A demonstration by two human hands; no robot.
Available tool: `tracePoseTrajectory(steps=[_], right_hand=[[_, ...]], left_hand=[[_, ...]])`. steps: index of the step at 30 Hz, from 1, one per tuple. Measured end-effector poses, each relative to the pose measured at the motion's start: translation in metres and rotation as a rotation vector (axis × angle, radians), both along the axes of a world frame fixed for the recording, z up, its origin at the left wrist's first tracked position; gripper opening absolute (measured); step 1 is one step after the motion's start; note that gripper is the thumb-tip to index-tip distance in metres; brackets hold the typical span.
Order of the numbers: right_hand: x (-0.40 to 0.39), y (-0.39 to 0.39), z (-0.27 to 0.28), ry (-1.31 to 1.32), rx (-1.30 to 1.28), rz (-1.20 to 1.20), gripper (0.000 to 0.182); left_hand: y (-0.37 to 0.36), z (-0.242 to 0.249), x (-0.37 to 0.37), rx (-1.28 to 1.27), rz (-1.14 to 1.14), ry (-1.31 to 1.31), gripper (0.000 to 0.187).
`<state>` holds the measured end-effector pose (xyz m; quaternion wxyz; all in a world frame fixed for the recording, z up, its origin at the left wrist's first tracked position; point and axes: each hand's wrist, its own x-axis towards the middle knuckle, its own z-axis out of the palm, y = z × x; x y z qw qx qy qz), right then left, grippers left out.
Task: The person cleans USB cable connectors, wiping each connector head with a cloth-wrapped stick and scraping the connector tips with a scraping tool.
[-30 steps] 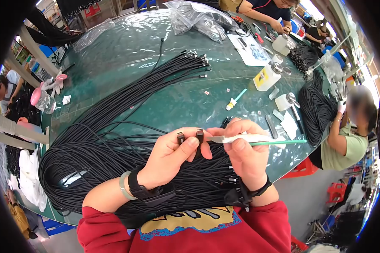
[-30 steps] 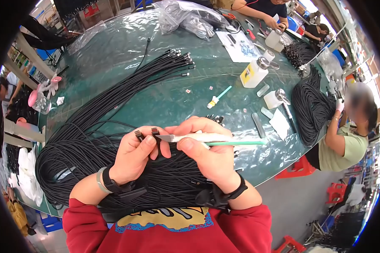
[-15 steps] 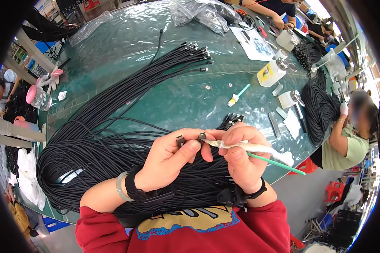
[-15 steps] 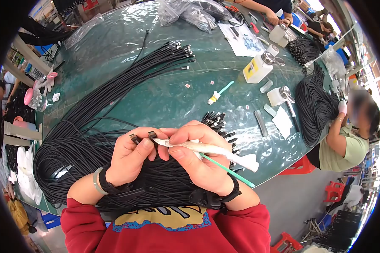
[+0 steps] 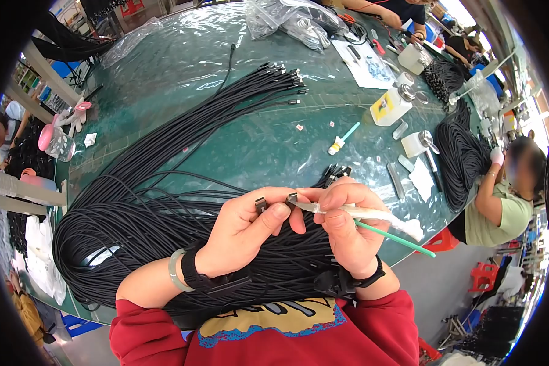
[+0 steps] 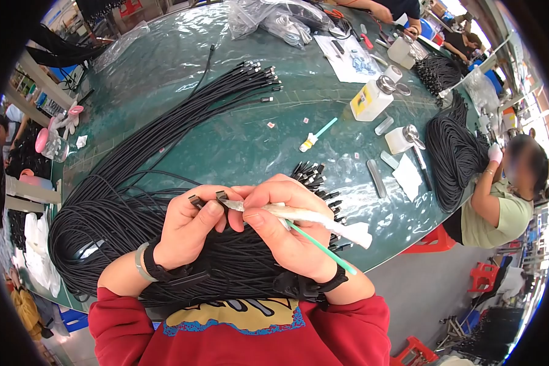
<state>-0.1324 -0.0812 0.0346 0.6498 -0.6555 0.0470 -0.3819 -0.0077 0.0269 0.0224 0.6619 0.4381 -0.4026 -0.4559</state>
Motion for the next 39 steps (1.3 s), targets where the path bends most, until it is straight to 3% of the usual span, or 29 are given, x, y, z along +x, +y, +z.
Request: tracePoseTrajectory(steps=[15, 19, 23, 27, 30, 39], right_hand=[[0.000, 0.000, -0.005, -0.021, -0.044, -0.132, 0.012], [0.003, 0.002, -0.006, -0.117, 0.032, -0.132, 0.013], [-0.002, 0.003, -0.003, -0.091, 0.172, -0.076, 0.012], [0.000, 0.007, -0.005, -0.157, 0.235, -0.065, 0.012], [0.003, 0.008, -0.007, -0.226, 0.144, -0.029, 0.012], [-0.001, 0.017, -0.004, -0.157, -0.016, -0.024, 0.016]], left_hand=[[0.000, 0.005, 0.000, 0.018, -0.032, -0.030, 0.024], [-0.001, 0.009, -0.002, 0.021, 0.026, 0.025, 0.026], [0.001, 0.019, 0.007, 0.202, -0.131, 0.214, 0.020], [0.003, 0.016, 0.002, 0.186, -0.027, 0.262, 0.012], [-0.002, 0.007, -0.003, 0.008, 0.227, 0.129, 0.013], [0.008, 0.017, -0.001, 0.107, 0.212, 0.136, 0.015]])
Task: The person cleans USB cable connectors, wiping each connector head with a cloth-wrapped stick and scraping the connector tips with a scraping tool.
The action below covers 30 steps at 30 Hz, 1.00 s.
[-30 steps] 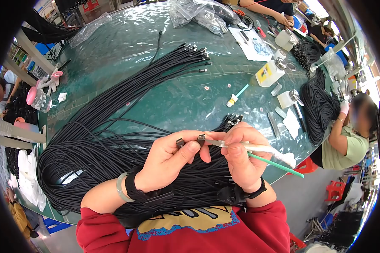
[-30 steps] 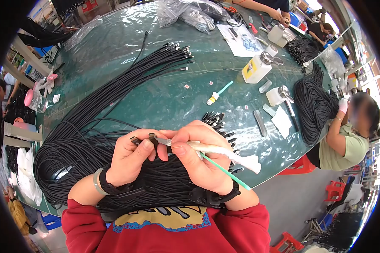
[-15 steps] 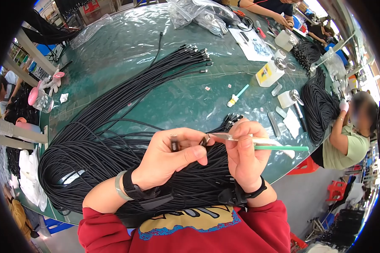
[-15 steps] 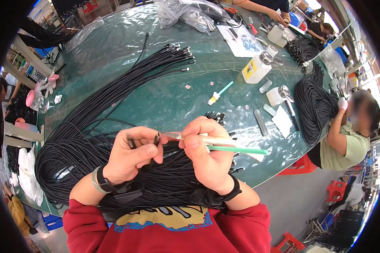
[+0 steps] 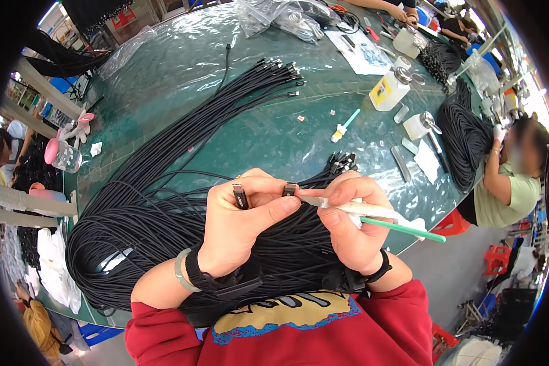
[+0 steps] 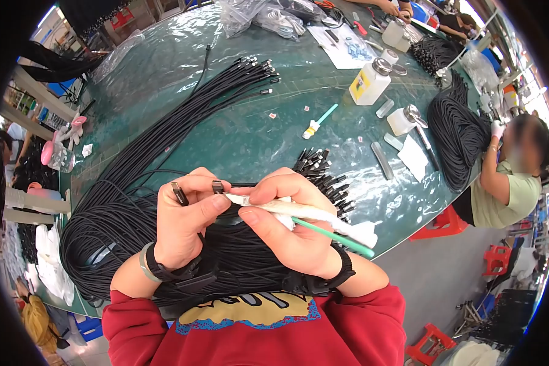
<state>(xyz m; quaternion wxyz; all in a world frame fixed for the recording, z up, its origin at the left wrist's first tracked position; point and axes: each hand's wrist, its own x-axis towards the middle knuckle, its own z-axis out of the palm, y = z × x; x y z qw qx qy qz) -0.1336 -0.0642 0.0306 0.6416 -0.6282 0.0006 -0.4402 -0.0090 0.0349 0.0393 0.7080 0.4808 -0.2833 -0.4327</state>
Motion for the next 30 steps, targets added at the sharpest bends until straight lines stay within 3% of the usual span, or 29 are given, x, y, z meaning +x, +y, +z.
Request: tracePoseTrajectory(steps=[7, 11, 16, 30], right_hand=[[-0.001, 0.005, 0.005, 0.099, -0.177, -0.098, 0.012], [-0.001, 0.005, 0.003, 0.106, -0.165, -0.113, 0.019], [0.002, 0.005, 0.003, 0.108, -0.169, -0.128, 0.019], [0.002, 0.003, 0.005, 0.139, -0.227, -0.119, 0.013]], left_hand=[[0.000, -0.004, -0.003, -0.021, 0.053, -0.043, 0.018], [0.000, -0.006, -0.003, -0.025, 0.057, -0.043, 0.018], [-0.001, -0.007, -0.004, -0.024, 0.088, -0.089, 0.012], [-0.003, -0.016, -0.002, -0.082, 0.139, -0.234, 0.019]])
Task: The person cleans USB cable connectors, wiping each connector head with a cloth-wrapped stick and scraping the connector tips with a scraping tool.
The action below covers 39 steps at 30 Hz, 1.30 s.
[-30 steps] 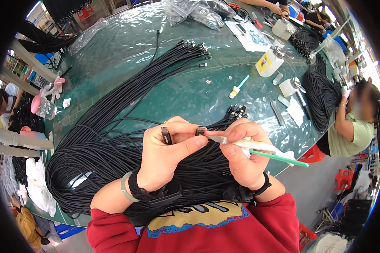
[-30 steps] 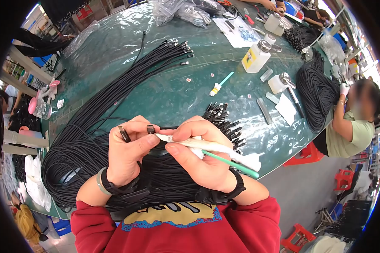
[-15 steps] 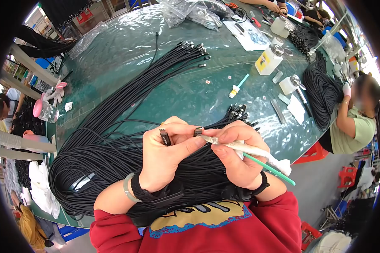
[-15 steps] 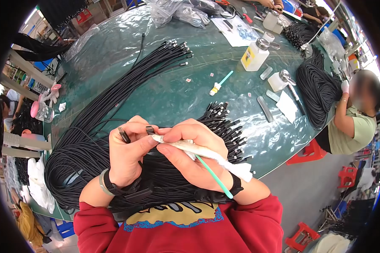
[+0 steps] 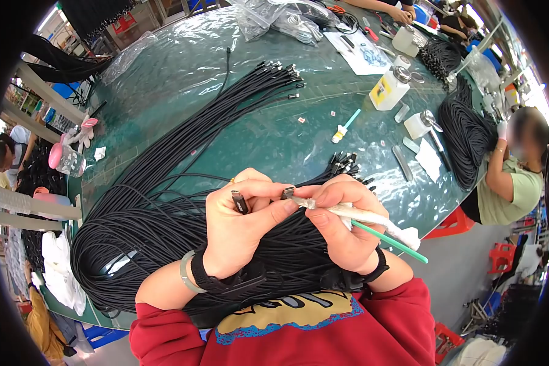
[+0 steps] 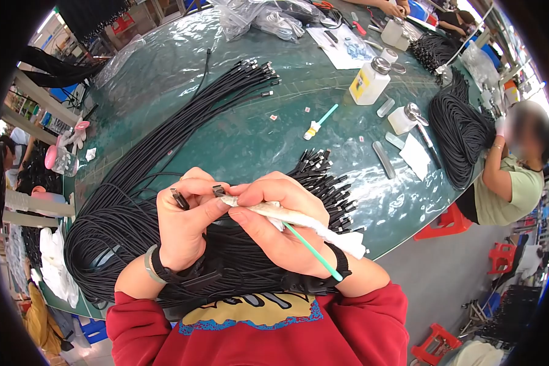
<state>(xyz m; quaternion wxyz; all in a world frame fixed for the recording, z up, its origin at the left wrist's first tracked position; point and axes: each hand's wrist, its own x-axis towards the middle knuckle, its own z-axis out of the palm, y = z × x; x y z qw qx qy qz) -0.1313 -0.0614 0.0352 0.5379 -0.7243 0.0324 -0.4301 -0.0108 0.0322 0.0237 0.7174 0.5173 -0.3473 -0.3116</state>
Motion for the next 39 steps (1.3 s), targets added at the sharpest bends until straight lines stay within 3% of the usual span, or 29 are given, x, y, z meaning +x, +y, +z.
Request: tracePoseTrajectory(steps=[6, 10, 13, 17, 25, 39], right_hand=[[0.001, 0.000, 0.003, 0.017, -0.063, 0.051, 0.012], [0.002, 0.001, 0.000, -0.108, 0.124, 0.054, 0.013], [0.005, -0.002, 0.001, -0.158, 0.502, 0.112, 0.013], [0.008, 0.001, 0.011, -0.061, 0.731, 0.074, 0.010], [0.009, 0.002, 0.014, -0.017, 0.807, 0.108, 0.011], [0.008, -0.001, 0.012, 0.009, 0.785, 0.152, 0.011]], left_hand=[[0.002, 0.003, 0.000, 0.031, -0.009, -0.029, 0.017], [0.003, 0.008, -0.001, 0.074, -0.020, 0.021, 0.017], [0.002, 0.010, -0.002, 0.065, -0.056, 0.103, 0.017], [0.004, 0.011, -0.003, 0.076, -0.098, 0.102, 0.016], [0.001, 0.002, -0.003, -0.053, -0.100, 0.068, 0.018], [0.002, 0.007, -0.003, -0.015, -0.108, 0.026, 0.021]])
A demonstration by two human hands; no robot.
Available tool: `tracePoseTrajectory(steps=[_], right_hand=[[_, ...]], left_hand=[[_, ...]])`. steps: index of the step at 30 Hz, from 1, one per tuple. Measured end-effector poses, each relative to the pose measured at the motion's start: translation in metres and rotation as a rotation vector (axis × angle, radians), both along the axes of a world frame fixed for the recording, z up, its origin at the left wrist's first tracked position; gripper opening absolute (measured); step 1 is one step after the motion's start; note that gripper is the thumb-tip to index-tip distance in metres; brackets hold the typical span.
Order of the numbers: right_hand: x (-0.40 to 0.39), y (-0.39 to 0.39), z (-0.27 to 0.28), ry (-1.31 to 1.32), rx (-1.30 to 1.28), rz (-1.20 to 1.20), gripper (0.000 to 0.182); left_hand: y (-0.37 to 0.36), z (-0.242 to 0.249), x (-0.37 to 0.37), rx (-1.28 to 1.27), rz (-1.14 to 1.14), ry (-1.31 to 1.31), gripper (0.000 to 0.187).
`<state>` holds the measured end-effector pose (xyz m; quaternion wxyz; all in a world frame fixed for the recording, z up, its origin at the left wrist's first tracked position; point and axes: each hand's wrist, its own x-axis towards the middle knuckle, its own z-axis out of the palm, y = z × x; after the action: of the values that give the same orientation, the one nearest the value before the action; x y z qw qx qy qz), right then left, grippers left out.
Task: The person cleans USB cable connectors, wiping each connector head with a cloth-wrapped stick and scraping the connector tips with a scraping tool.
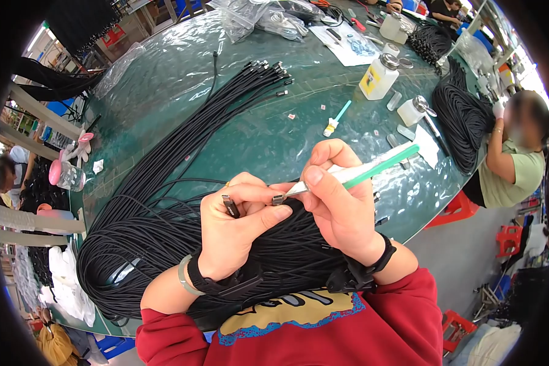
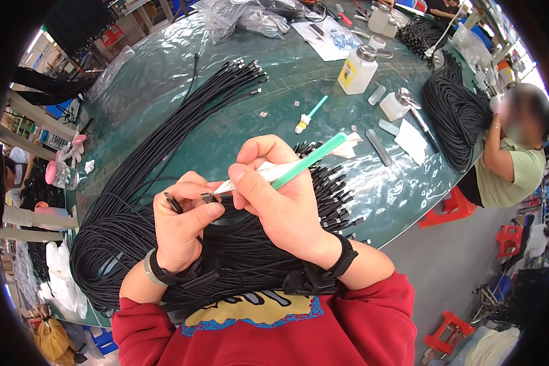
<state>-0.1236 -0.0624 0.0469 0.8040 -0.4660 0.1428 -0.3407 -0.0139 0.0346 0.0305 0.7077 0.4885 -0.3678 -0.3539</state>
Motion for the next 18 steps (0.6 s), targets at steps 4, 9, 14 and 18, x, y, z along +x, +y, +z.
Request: tracePoseTrajectory(steps=[4, 9, 14, 18], right_hand=[[0.0003, -0.0005, -0.0037, -0.035, 0.025, 0.008, 0.012], [0.0005, 0.0001, -0.0059, -0.095, 0.077, 0.005, 0.014], [0.0018, -0.0005, -0.0094, -0.115, 0.068, 0.006, 0.013], [0.0012, 0.0004, -0.0072, -0.102, 0.068, -0.011, 0.013]], left_hand=[[0.0009, 0.0002, 0.0005, 0.029, -0.001, 0.015, 0.021], [0.0007, -0.0011, 0.0007, -0.002, -0.012, 0.016, 0.021], [0.0009, 0.0033, -0.0009, 0.031, -0.008, 0.053, 0.021], [0.0006, 0.0047, -0.0010, 0.038, -0.015, 0.064, 0.021]])
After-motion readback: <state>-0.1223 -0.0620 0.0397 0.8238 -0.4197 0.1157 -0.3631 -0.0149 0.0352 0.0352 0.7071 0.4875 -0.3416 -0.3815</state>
